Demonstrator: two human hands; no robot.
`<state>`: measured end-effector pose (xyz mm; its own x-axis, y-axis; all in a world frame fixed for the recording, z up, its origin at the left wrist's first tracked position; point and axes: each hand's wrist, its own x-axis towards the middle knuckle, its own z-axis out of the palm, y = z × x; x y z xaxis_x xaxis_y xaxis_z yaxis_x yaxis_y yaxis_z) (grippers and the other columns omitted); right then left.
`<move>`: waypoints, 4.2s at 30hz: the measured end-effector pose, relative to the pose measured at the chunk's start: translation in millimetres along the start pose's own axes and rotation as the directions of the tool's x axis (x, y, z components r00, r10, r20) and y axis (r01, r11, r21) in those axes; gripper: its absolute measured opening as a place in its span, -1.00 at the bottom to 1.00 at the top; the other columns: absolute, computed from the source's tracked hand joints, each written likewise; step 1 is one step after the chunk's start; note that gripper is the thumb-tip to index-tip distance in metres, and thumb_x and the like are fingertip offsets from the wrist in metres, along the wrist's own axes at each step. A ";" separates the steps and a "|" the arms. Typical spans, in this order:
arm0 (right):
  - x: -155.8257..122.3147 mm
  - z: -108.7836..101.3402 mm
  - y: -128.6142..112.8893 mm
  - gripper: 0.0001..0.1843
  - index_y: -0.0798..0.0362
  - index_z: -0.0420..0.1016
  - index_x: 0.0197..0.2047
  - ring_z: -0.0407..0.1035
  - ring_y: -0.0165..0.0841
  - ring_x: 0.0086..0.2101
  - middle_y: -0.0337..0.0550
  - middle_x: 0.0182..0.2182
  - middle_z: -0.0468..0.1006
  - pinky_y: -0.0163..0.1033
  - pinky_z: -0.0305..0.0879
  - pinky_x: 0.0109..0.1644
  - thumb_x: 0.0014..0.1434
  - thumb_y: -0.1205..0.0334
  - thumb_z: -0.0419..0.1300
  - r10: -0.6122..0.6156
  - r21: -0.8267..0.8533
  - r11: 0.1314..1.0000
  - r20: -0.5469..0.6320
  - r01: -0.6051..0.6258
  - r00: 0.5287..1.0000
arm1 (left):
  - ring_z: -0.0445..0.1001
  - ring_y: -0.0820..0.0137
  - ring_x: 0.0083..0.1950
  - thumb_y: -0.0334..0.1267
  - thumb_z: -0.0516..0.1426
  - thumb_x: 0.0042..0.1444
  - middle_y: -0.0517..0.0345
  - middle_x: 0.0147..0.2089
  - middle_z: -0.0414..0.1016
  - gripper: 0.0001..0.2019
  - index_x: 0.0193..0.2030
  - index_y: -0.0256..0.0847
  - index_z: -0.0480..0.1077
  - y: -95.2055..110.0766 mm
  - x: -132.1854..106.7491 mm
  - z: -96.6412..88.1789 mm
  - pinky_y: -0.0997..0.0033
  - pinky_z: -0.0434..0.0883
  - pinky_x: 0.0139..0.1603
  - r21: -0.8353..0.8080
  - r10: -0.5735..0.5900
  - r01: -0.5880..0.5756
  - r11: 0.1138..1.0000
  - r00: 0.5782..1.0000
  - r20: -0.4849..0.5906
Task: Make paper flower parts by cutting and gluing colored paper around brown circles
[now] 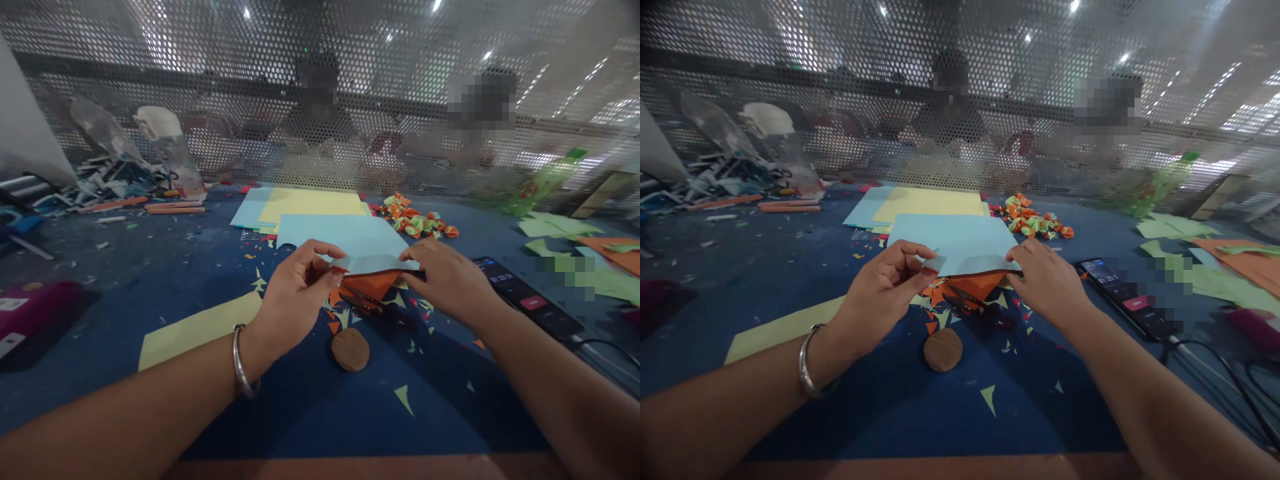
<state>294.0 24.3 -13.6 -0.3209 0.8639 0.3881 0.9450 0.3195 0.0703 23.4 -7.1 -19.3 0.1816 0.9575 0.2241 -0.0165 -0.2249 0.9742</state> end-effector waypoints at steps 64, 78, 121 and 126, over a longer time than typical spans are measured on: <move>7.9 -18.7 -91.6 -0.76 0.06 0.55 -0.37 0.35 -0.52 -0.53 -0.33 -0.51 0.52 -0.37 0.32 -0.43 0.05 0.12 0.48 0.092 0.946 -0.027 0.324 -0.323 0.941 | 0.57 0.42 -0.33 -0.35 0.27 0.09 0.22 -0.35 0.57 -0.80 -0.15 -0.15 0.40 4.2 -7.1 5.2 0.46 0.46 -0.34 0.200 0.131 -0.109 0.974 0.986 -0.102; 5.8 -15.1 -93.9 -0.71 0.06 0.52 -0.34 0.39 -0.50 -0.51 -0.31 -0.50 0.55 -0.37 0.34 -0.42 0.01 0.12 0.50 0.104 0.937 -0.067 0.347 -0.341 0.932 | 0.50 0.47 -0.38 -0.33 0.30 0.04 0.24 -0.41 0.53 -0.77 -0.15 -0.19 0.44 2.4 -4.4 4.6 0.47 0.43 -0.34 -0.016 -0.046 0.046 0.999 0.997 -0.061; 24.6 -18.5 1.7 -0.74 0.00 0.56 -0.31 0.46 -0.29 -0.42 -0.12 -0.43 0.61 -0.20 0.31 -0.31 0.23 -0.02 0.24 0.197 0.399 0.875 0.223 -0.274 0.955 | 0.57 0.43 -0.20 -0.42 0.22 0.13 0.14 -0.24 0.61 -0.90 -0.37 -0.16 0.48 8.4 -2.3 -9.3 0.44 0.49 -0.24 0.301 0.306 -0.311 0.901 0.950 0.066; 24.0 -6.5 46.6 -0.76 0.00 0.50 -0.52 0.42 -0.24 -0.46 -0.10 -0.52 0.59 -0.17 0.19 -0.37 0.07 0.07 0.32 0.290 0.191 0.917 0.288 -0.351 0.913 | 0.57 0.43 -0.22 -0.41 0.21 0.13 0.10 -0.21 0.61 -0.91 -0.38 -0.17 0.48 9.0 -2.6 -8.2 0.45 0.51 -0.26 0.291 0.288 -0.293 0.911 0.956 0.063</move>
<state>330.7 57.4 5.0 -0.0370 0.9932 0.1102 0.9669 0.0635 -0.2472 14.7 -10.1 -10.9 0.2310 0.8390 0.4927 0.2178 -0.5382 0.8142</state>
